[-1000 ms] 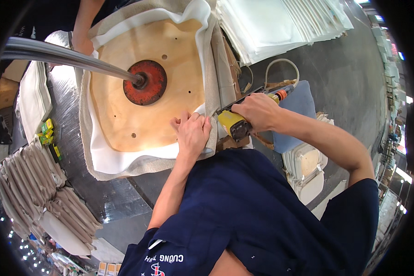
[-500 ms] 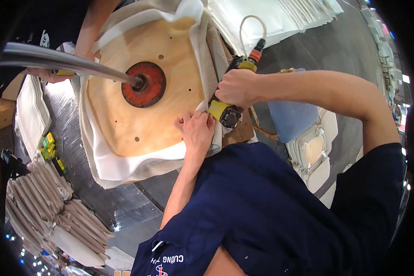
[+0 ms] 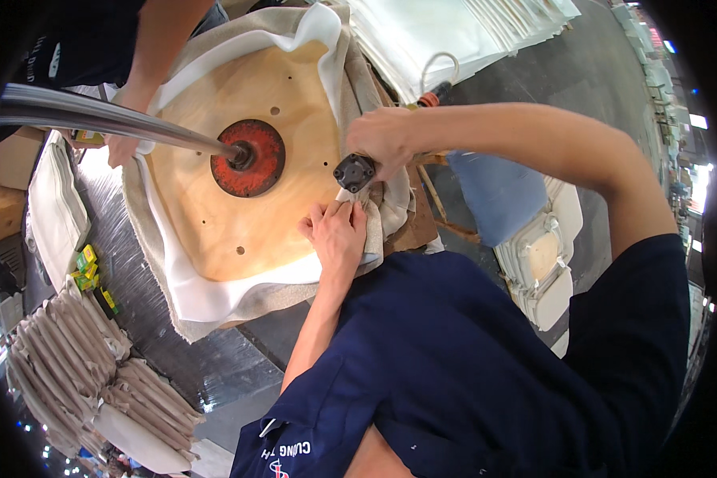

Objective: The person staples fabric onto cushion frames using a pneumatic staple gun. They repeatedly pull fabric taut, staple edges, and stack finished cushions. A coworker assists by placing new fabric and frames on the workbench.

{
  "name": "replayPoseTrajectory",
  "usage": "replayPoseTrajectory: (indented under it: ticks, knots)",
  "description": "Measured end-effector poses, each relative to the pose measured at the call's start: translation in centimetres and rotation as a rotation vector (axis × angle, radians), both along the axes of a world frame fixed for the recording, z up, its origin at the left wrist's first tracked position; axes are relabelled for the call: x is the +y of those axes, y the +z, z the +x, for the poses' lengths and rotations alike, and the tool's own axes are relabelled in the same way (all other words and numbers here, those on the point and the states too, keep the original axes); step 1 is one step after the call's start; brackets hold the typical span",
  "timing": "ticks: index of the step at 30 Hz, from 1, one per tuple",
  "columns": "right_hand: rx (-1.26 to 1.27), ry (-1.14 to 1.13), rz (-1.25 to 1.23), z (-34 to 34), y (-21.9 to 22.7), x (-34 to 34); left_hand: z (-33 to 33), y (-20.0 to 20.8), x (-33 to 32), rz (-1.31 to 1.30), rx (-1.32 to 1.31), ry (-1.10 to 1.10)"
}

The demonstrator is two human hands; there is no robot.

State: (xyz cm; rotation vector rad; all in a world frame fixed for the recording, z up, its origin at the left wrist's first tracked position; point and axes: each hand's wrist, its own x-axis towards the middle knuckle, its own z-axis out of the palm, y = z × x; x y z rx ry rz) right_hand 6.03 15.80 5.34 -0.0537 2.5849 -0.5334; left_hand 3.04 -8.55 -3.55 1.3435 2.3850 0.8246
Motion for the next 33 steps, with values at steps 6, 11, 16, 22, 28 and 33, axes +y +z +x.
replayPoseTrajectory:
  ticks: [6,11,16,22,28,33]
  knots:
    - [-0.06,-0.083,-0.229,4.6,0.2,3.1,-0.3,-0.1,-0.1,0.015,-0.014,-0.011]
    - [-0.055,-0.051,-0.135,5.1,0.3,2.0,-0.2,-0.5,0.0,0.056,-0.005,-0.007]
    - [-0.104,-0.064,0.121,5.0,0.0,-1.2,0.2,-0.5,0.5,-0.008,-0.013,-0.019]
    - [0.333,-0.544,-0.21,13.8,-0.9,-2.7,-0.7,0.6,-0.9,0.232,-0.242,0.177]
    - [0.227,-1.106,-0.156,22.0,-2.6,-14.1,-1.8,3.4,-3.3,-0.299,-0.41,0.17]
    - [0.405,-1.205,-0.292,23.3,-5.7,-17.6,3.2,5.4,1.5,-0.073,-0.659,0.277]
